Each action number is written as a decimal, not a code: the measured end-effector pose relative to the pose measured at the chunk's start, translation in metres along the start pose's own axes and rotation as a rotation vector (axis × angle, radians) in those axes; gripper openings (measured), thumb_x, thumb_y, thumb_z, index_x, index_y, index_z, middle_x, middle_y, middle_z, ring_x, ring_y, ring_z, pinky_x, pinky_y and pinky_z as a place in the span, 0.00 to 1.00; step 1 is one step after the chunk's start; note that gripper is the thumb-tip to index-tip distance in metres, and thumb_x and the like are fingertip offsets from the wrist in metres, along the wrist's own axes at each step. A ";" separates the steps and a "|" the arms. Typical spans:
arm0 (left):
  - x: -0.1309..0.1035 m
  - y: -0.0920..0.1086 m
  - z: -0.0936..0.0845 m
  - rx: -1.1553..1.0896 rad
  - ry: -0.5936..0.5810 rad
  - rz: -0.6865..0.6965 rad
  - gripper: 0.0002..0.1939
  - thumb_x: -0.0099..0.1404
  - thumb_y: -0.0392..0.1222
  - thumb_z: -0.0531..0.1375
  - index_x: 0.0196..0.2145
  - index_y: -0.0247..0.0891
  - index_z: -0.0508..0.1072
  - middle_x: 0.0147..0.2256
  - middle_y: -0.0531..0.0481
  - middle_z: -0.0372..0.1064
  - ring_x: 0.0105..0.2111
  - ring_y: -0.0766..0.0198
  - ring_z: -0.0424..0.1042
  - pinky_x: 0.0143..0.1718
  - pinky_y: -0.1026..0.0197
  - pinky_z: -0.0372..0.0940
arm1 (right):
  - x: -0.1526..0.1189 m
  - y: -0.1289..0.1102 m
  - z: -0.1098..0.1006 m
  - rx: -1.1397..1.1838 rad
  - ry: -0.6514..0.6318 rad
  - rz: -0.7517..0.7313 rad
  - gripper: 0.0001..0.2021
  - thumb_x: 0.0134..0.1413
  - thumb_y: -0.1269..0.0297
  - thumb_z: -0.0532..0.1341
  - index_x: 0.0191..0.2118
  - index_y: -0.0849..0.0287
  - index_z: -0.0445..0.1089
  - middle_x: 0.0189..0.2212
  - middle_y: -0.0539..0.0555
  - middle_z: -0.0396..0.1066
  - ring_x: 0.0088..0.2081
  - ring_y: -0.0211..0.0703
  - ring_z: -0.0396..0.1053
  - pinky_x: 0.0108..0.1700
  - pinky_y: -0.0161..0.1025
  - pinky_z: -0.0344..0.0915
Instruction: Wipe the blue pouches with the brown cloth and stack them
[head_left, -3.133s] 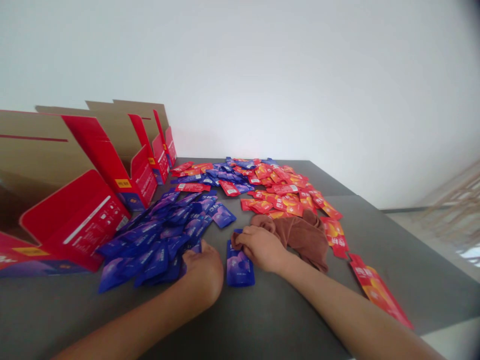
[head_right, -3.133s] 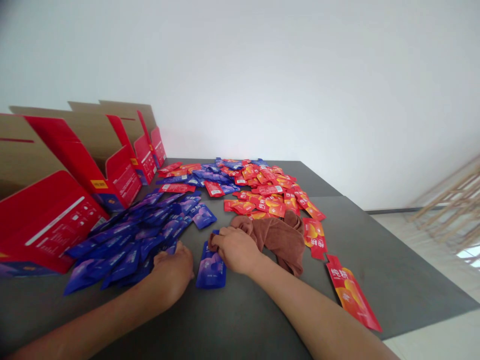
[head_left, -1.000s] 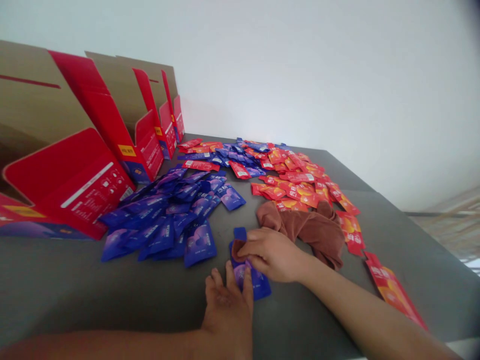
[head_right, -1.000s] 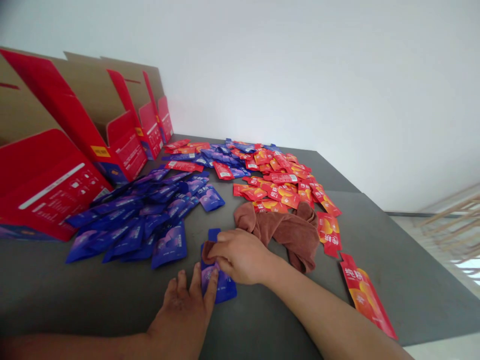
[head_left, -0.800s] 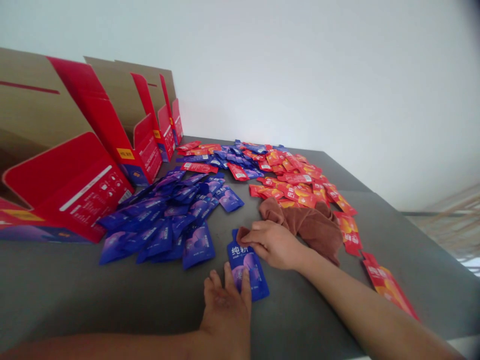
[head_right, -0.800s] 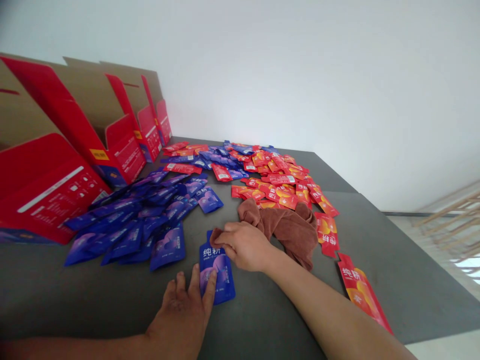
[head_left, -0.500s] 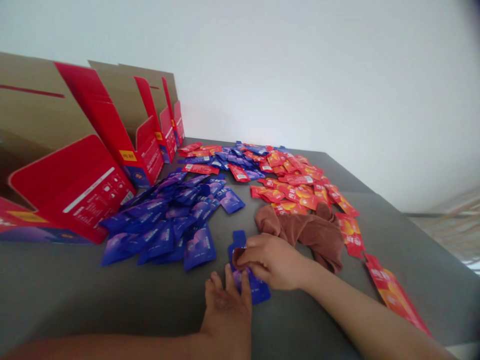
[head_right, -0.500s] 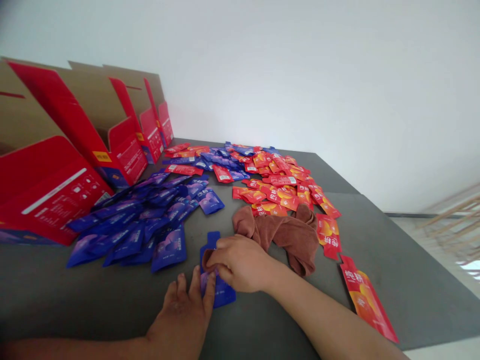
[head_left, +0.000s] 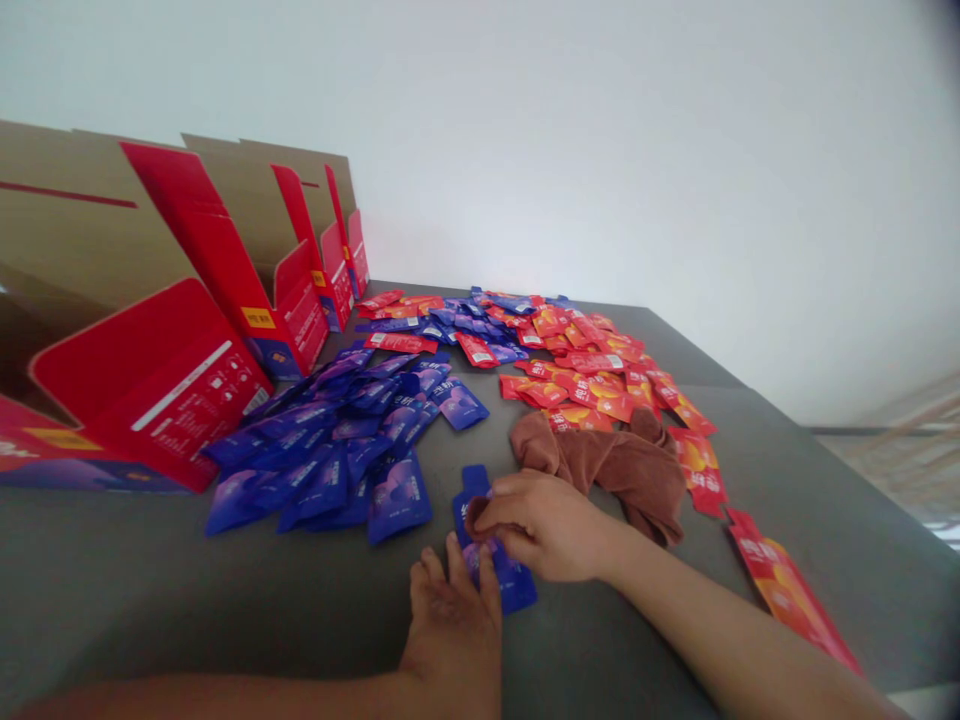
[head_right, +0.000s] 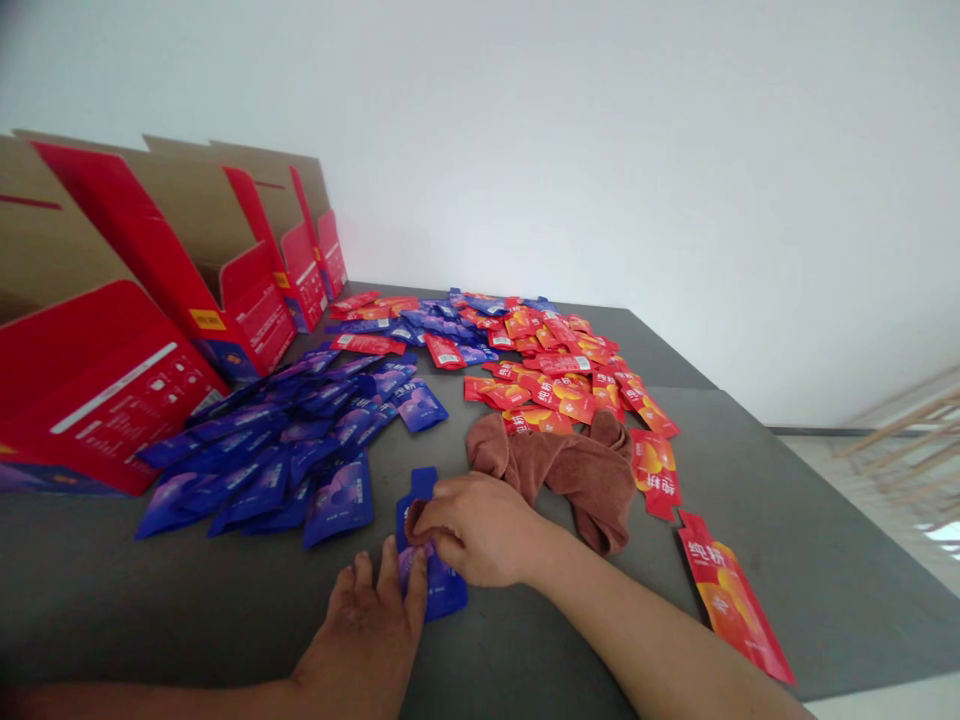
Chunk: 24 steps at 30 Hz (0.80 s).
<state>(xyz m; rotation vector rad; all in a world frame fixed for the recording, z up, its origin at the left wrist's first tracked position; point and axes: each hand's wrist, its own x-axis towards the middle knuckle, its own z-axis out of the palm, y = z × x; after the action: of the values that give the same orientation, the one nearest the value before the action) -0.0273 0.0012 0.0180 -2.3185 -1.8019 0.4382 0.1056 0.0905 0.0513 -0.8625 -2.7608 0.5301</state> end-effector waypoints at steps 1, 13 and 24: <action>0.000 0.000 0.000 -0.008 0.004 -0.002 0.27 0.58 0.24 0.46 0.53 0.42 0.63 0.52 0.34 0.63 0.50 0.48 0.66 0.48 0.44 0.63 | 0.000 0.003 0.000 -0.019 0.017 0.041 0.12 0.53 0.72 0.55 0.42 0.57 0.70 0.34 0.52 0.69 0.37 0.40 0.65 0.40 0.36 0.57; -0.001 0.002 0.006 -0.018 0.024 0.000 0.26 0.59 0.26 0.46 0.53 0.42 0.63 0.53 0.35 0.63 0.49 0.48 0.66 0.49 0.43 0.61 | -0.001 -0.002 -0.001 0.032 -0.021 -0.046 0.10 0.51 0.73 0.56 0.39 0.59 0.70 0.33 0.51 0.69 0.36 0.39 0.65 0.39 0.35 0.58; -0.001 0.001 0.001 -0.011 0.039 -0.013 0.26 0.60 0.25 0.46 0.53 0.42 0.63 0.52 0.35 0.63 0.49 0.49 0.66 0.48 0.45 0.62 | -0.002 0.023 -0.002 -0.022 0.066 0.109 0.12 0.54 0.73 0.54 0.42 0.59 0.71 0.35 0.54 0.69 0.38 0.39 0.66 0.40 0.35 0.58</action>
<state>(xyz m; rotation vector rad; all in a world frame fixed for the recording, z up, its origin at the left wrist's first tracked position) -0.0275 -0.0004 0.0167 -2.3041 -1.8053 0.3798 0.1191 0.1076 0.0444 -1.0221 -2.6768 0.4810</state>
